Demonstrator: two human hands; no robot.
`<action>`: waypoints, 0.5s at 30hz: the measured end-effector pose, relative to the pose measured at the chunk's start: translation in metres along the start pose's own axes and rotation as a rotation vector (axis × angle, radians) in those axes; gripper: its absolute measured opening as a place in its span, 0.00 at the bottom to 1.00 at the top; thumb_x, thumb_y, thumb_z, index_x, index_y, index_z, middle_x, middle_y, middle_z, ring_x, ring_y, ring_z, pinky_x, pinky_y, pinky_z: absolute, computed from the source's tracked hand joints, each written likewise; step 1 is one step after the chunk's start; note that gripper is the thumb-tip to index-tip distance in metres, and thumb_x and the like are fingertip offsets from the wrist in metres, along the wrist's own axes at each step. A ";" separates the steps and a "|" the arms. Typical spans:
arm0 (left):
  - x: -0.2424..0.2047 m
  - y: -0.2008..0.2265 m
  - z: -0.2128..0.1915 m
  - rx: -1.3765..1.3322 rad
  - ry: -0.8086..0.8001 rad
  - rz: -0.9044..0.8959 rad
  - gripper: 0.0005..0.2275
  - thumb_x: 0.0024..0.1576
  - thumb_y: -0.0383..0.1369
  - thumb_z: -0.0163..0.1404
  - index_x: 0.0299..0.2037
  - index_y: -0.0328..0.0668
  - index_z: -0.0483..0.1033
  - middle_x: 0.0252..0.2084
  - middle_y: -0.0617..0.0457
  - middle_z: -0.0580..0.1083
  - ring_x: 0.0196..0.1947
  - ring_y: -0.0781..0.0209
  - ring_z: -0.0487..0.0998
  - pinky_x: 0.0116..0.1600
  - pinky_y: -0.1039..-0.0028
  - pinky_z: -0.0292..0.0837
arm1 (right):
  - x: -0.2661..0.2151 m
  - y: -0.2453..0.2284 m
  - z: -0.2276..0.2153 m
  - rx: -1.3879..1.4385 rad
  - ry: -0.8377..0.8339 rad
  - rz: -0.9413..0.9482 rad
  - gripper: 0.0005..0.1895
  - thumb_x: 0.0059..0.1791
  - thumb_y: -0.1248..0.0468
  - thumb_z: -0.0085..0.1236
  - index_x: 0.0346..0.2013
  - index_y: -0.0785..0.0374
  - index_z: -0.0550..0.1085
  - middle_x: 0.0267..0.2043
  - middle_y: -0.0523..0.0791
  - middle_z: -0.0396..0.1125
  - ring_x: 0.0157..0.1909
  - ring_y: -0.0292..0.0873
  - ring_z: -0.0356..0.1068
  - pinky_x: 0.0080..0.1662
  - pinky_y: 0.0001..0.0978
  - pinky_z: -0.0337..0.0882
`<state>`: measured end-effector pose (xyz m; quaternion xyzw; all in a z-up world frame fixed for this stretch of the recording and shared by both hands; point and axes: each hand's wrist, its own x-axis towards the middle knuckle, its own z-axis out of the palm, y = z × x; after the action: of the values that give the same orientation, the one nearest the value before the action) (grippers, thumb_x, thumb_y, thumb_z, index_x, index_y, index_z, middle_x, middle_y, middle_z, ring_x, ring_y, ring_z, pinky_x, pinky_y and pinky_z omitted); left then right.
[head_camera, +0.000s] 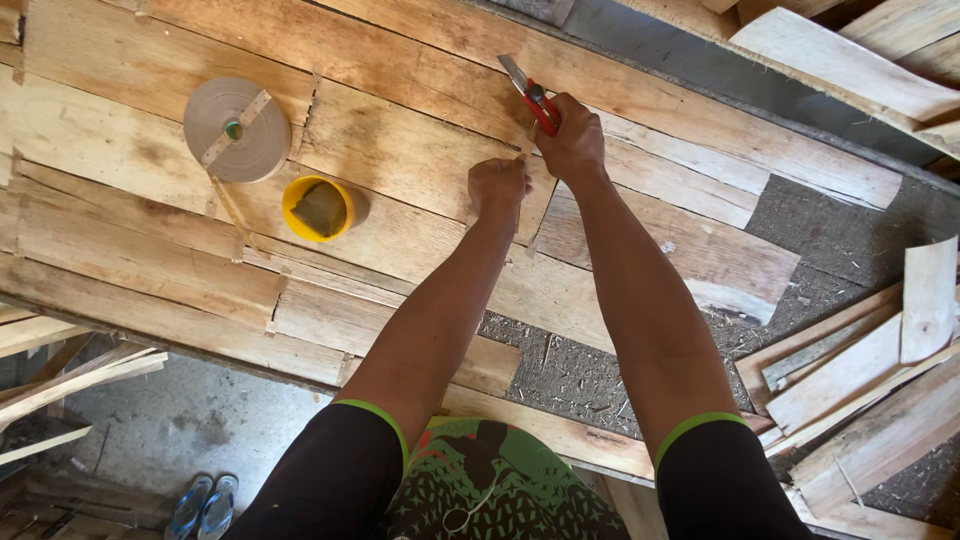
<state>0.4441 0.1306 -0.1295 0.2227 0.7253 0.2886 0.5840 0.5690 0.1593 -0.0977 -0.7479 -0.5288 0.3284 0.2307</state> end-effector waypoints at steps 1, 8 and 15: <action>0.001 0.001 0.002 0.008 0.023 -0.026 0.11 0.56 0.32 0.59 0.27 0.29 0.77 0.21 0.49 0.76 0.17 0.64 0.76 0.24 0.75 0.72 | 0.003 -0.001 0.001 -0.012 -0.012 0.021 0.17 0.43 0.60 0.71 0.42 0.61 0.74 0.34 0.49 0.73 0.36 0.48 0.74 0.42 0.42 0.71; 0.008 0.001 0.002 0.079 0.019 0.018 0.11 0.57 0.33 0.58 0.29 0.30 0.78 0.21 0.48 0.78 0.18 0.63 0.79 0.26 0.75 0.76 | 0.007 0.000 0.008 -0.068 -0.008 -0.018 0.17 0.43 0.63 0.68 0.45 0.59 0.75 0.38 0.50 0.75 0.41 0.53 0.75 0.44 0.45 0.72; -0.007 0.016 -0.003 0.177 0.028 -0.037 0.11 0.58 0.34 0.57 0.29 0.33 0.80 0.22 0.50 0.80 0.19 0.65 0.81 0.27 0.77 0.75 | 0.007 0.009 0.013 0.007 0.016 -0.046 0.16 0.45 0.65 0.67 0.45 0.62 0.74 0.36 0.51 0.75 0.38 0.50 0.76 0.43 0.42 0.73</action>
<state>0.4424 0.1376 -0.1133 0.2561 0.7600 0.2154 0.5571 0.5662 0.1627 -0.1144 -0.7372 -0.5429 0.3190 0.2450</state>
